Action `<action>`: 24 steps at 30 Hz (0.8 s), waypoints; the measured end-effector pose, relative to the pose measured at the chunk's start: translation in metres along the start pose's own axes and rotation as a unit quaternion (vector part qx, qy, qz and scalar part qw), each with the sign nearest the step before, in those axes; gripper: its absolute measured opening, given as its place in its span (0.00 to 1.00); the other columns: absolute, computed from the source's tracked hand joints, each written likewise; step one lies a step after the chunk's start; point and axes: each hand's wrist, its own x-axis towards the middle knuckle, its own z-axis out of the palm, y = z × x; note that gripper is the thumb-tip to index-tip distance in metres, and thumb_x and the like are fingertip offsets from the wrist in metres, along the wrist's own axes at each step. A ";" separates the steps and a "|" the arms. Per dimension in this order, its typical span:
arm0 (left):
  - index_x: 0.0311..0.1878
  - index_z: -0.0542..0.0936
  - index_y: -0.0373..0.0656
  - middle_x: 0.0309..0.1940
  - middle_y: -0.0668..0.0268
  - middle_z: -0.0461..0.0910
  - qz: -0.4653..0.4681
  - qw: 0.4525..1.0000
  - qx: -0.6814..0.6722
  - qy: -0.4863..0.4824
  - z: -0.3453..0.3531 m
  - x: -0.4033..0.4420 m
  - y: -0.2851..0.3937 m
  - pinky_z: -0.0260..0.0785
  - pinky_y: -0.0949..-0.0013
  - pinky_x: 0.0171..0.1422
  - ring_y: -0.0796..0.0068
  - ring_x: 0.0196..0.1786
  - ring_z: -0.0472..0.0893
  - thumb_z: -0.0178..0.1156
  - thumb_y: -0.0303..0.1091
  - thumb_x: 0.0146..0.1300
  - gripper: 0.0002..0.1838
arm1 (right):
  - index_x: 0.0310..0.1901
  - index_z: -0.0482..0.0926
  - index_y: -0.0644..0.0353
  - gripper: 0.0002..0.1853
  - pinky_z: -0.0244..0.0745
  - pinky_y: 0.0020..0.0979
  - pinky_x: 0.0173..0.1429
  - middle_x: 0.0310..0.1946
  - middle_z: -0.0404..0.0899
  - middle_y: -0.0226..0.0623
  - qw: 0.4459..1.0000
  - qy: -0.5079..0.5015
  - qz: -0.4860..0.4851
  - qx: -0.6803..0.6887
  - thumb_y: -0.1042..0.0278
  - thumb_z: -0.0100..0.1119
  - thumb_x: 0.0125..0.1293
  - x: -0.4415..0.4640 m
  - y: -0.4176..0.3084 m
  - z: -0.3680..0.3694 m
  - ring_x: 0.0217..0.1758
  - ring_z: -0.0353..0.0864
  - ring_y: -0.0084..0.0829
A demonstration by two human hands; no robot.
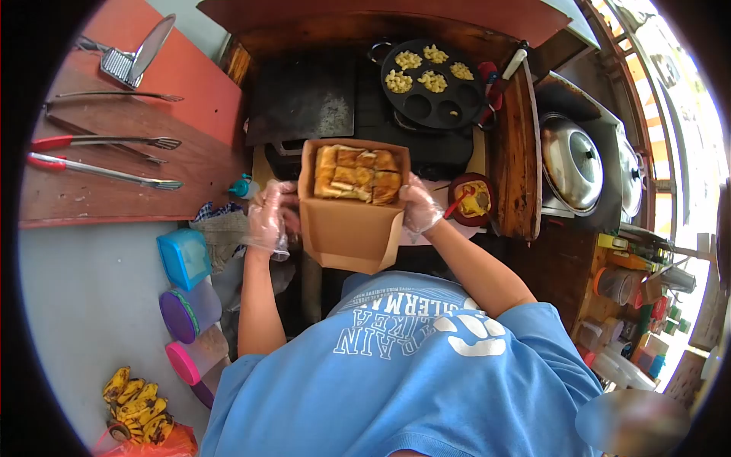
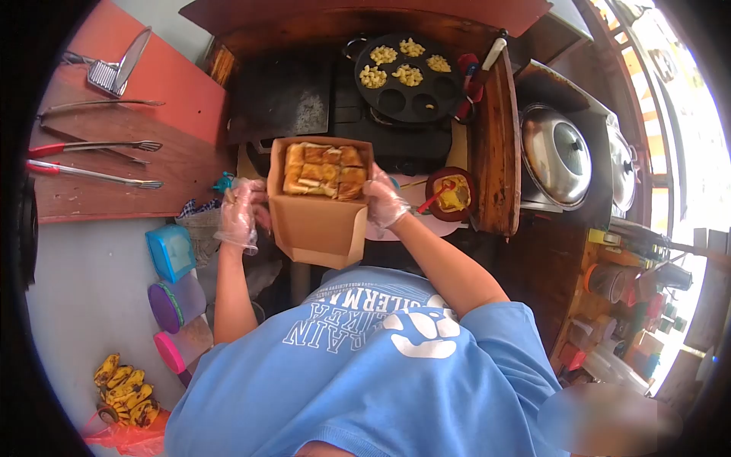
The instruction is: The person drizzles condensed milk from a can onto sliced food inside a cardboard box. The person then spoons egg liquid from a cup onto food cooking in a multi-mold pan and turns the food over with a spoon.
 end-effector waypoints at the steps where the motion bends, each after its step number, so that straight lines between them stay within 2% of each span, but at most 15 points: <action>1: 0.53 0.84 0.40 0.42 0.58 0.88 0.012 0.994 -0.110 -0.002 0.001 0.011 -0.013 0.82 0.69 0.33 0.72 0.33 0.87 0.47 0.59 0.82 0.30 | 0.76 0.62 0.65 0.42 0.77 0.45 0.75 0.67 0.76 0.49 0.999 0.023 -0.021 -0.016 0.72 0.54 0.55 -0.006 -0.010 0.000 0.69 0.80 0.43; 2: 0.54 0.84 0.39 0.37 0.59 0.86 0.040 0.986 -0.147 0.063 0.008 0.023 -0.034 0.79 0.70 0.28 0.72 0.28 0.84 0.47 0.65 0.80 0.34 | 0.75 0.63 0.65 0.41 0.77 0.45 0.74 0.67 0.76 0.49 0.999 0.036 -0.022 -0.006 0.71 0.55 0.55 -0.013 -0.017 -0.009 0.68 0.80 0.44; 3: 0.54 0.84 0.39 0.37 0.59 0.86 0.038 0.987 -0.145 0.060 0.003 0.039 -0.064 0.79 0.70 0.28 0.72 0.28 0.84 0.47 0.65 0.80 0.34 | 0.75 0.64 0.65 0.40 0.78 0.45 0.74 0.67 0.76 0.49 0.999 0.049 -0.021 0.005 0.71 0.55 0.55 -0.021 -0.023 -0.019 0.68 0.81 0.45; 5: 0.52 0.83 0.38 0.31 0.61 0.83 -0.083 0.987 -0.131 0.037 -0.021 0.073 -0.129 0.79 0.70 0.26 0.73 0.22 0.80 0.46 0.71 0.77 0.39 | 0.72 0.68 0.66 0.37 0.79 0.47 0.73 0.64 0.79 0.50 0.997 0.063 -0.045 0.024 0.71 0.56 0.58 -0.040 -0.035 -0.035 0.66 0.82 0.45; 6: 0.47 0.84 0.38 0.28 0.62 0.81 -0.106 0.980 -0.170 -0.006 -0.025 0.078 -0.151 0.79 0.68 0.27 0.72 0.21 0.79 0.45 0.77 0.73 0.44 | 0.70 0.70 0.65 0.34 0.80 0.49 0.72 0.63 0.80 0.49 0.994 0.079 -0.063 0.034 0.70 0.56 0.58 -0.051 -0.042 -0.038 0.66 0.83 0.45; 7: 0.47 0.84 0.38 0.28 0.62 0.81 -0.108 0.980 -0.168 -0.011 -0.022 0.084 -0.169 0.79 0.68 0.27 0.72 0.21 0.79 0.45 0.77 0.73 0.44 | 0.68 0.73 0.65 0.32 0.80 0.51 0.71 0.63 0.81 0.48 0.991 0.095 -0.081 0.045 0.70 0.56 0.59 -0.063 -0.048 -0.039 0.65 0.83 0.46; 9: 0.46 0.83 0.39 0.28 0.62 0.81 -0.136 0.983 -0.112 0.051 -0.012 0.089 -0.193 0.78 0.68 0.24 0.73 0.19 0.78 0.42 0.79 0.72 0.45 | 0.63 0.77 0.63 0.27 0.80 0.54 0.70 0.61 0.82 0.47 0.978 0.152 -0.103 0.095 0.70 0.56 0.60 -0.085 -0.057 -0.052 0.63 0.84 0.48; 10: 0.48 0.82 0.39 0.30 0.61 0.81 -0.145 0.980 -0.114 0.080 -0.005 0.088 -0.193 0.80 0.67 0.27 0.71 0.21 0.80 0.53 0.71 0.74 0.37 | 0.61 0.79 0.61 0.24 0.79 0.56 0.69 0.59 0.84 0.45 0.974 0.165 -0.118 0.098 0.70 0.55 0.61 -0.097 -0.063 -0.059 0.63 0.83 0.49; 11: 0.48 0.82 0.39 0.30 0.61 0.81 -0.147 0.979 -0.114 0.077 0.001 0.087 -0.194 0.80 0.67 0.27 0.71 0.21 0.80 0.53 0.71 0.74 0.37 | 0.60 0.79 0.61 0.23 0.79 0.56 0.69 0.58 0.84 0.45 0.970 0.175 -0.140 0.099 0.69 0.55 0.62 -0.111 -0.068 -0.070 0.63 0.84 0.49; 13: 0.54 0.82 0.39 0.32 0.60 0.82 -0.117 0.952 -0.197 0.204 0.004 0.093 -0.217 0.83 0.65 0.33 0.67 0.26 0.82 0.68 0.56 0.72 0.26 | 0.58 0.80 0.61 0.23 0.80 0.55 0.67 0.57 0.85 0.46 0.956 0.230 -0.156 0.098 0.67 0.54 0.60 -0.133 -0.078 -0.084 0.61 0.85 0.49; 14: 0.57 0.80 0.40 0.41 0.61 0.81 -0.135 0.936 -0.259 0.197 -0.007 0.092 -0.227 0.86 0.61 0.49 0.65 0.41 0.86 0.76 0.44 0.66 0.24 | 0.57 0.80 0.61 0.23 0.81 0.55 0.67 0.57 0.85 0.46 0.953 0.239 -0.170 0.073 0.67 0.54 0.60 -0.143 -0.085 -0.081 0.60 0.85 0.49; 15: 0.57 0.80 0.40 0.41 0.61 0.81 -0.136 0.937 -0.258 0.193 -0.014 0.091 -0.239 0.86 0.61 0.49 0.65 0.41 0.86 0.76 0.44 0.66 0.24 | 0.57 0.81 0.62 0.23 0.81 0.55 0.66 0.57 0.85 0.46 0.950 0.248 -0.184 0.049 0.66 0.54 0.59 -0.150 -0.097 -0.062 0.59 0.85 0.49; 17: 0.58 0.79 0.41 0.50 0.61 0.81 -0.110 0.920 -0.309 0.215 -0.022 0.086 -0.254 0.82 0.58 0.62 0.66 0.52 0.83 0.76 0.42 0.67 0.23 | 0.61 0.80 0.63 0.28 0.81 0.55 0.67 0.59 0.84 0.48 0.950 0.243 -0.185 0.067 0.64 0.54 0.58 -0.172 -0.104 -0.070 0.61 0.85 0.51; 18: 0.58 0.79 0.41 0.52 0.63 0.79 -0.098 0.920 -0.322 0.204 -0.023 0.076 -0.246 0.76 0.60 0.70 0.67 0.58 0.80 0.75 0.41 0.68 0.23 | 0.61 0.80 0.64 0.28 0.82 0.55 0.67 0.59 0.84 0.49 0.945 0.248 -0.200 0.077 0.64 0.54 0.58 -0.180 -0.108 -0.064 0.61 0.85 0.51; 24: 0.62 0.78 0.38 0.52 0.62 0.79 -0.097 0.906 -0.324 0.257 -0.032 0.048 -0.232 0.76 0.66 0.66 0.67 0.56 0.81 0.73 0.39 0.70 0.24 | 0.62 0.79 0.68 0.29 0.83 0.53 0.65 0.59 0.84 0.51 0.920 0.285 -0.259 0.077 0.64 0.54 0.58 -0.227 -0.120 -0.062 0.59 0.86 0.51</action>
